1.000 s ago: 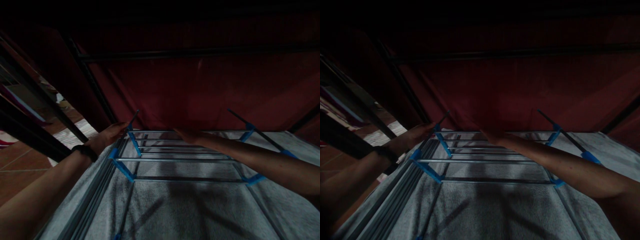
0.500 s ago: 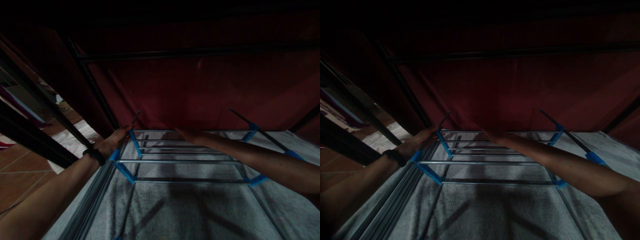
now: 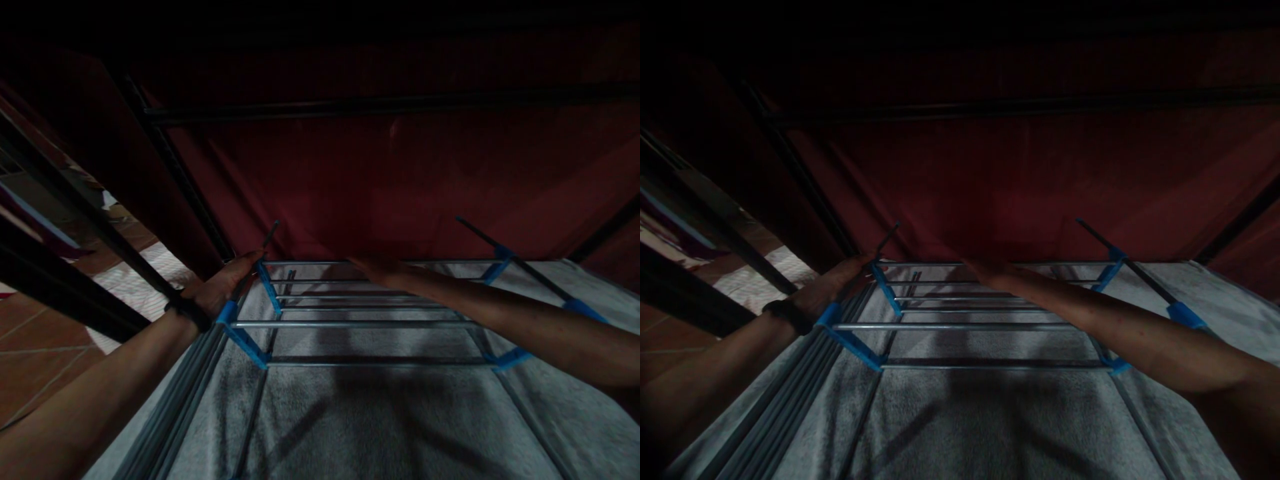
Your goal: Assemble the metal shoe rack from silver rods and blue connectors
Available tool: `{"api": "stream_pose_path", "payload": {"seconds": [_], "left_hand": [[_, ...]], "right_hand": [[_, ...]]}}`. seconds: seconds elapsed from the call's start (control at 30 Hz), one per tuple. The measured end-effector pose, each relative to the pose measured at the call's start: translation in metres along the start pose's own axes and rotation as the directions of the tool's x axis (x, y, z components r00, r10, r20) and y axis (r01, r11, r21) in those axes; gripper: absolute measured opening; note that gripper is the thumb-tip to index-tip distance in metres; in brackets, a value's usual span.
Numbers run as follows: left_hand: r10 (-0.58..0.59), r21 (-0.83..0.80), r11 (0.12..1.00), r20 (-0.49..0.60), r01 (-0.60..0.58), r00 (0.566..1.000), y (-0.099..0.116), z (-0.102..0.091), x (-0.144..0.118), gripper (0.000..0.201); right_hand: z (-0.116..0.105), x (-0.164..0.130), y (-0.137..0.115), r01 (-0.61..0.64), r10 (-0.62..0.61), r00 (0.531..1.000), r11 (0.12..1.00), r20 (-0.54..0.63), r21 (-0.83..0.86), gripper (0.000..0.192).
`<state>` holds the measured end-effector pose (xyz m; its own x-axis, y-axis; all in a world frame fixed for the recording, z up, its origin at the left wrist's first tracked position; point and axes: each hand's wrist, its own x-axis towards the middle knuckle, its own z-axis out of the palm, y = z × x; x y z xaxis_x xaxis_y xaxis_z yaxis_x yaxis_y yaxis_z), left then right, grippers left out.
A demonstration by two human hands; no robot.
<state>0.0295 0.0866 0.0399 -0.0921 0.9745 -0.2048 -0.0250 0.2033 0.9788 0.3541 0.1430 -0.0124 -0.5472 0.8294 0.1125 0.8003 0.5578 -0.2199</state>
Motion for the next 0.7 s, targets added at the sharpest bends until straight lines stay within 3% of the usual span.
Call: {"api": "stream_pose_path", "payload": {"seconds": [0.1,0.2,0.4,0.7], "left_hand": [[0.015,-0.003,1.000,0.004,-0.015,1.000,0.004,0.004,-0.004,0.012],[0.015,-0.007,1.000,0.005,-0.015,1.000,0.000,0.002,0.012,0.016],[-0.034,0.024,0.999,-0.062,0.036,0.998,-0.006,-0.002,0.033,0.021],[-0.122,0.024,0.992,-0.046,0.123,0.991,-0.011,-0.003,0.047,0.011]], "right_hand": [[0.000,0.000,0.000,0.011,-0.011,1.000,1.000,-0.009,-0.001,0.053],[0.002,0.000,0.002,0.011,-0.011,1.000,1.000,-0.001,0.003,0.050],[0.005,0.002,0.007,0.003,-0.003,1.000,1.000,0.004,0.022,0.046],[0.000,0.000,0.004,0.028,-0.028,1.000,1.000,0.003,0.011,0.051]]}}
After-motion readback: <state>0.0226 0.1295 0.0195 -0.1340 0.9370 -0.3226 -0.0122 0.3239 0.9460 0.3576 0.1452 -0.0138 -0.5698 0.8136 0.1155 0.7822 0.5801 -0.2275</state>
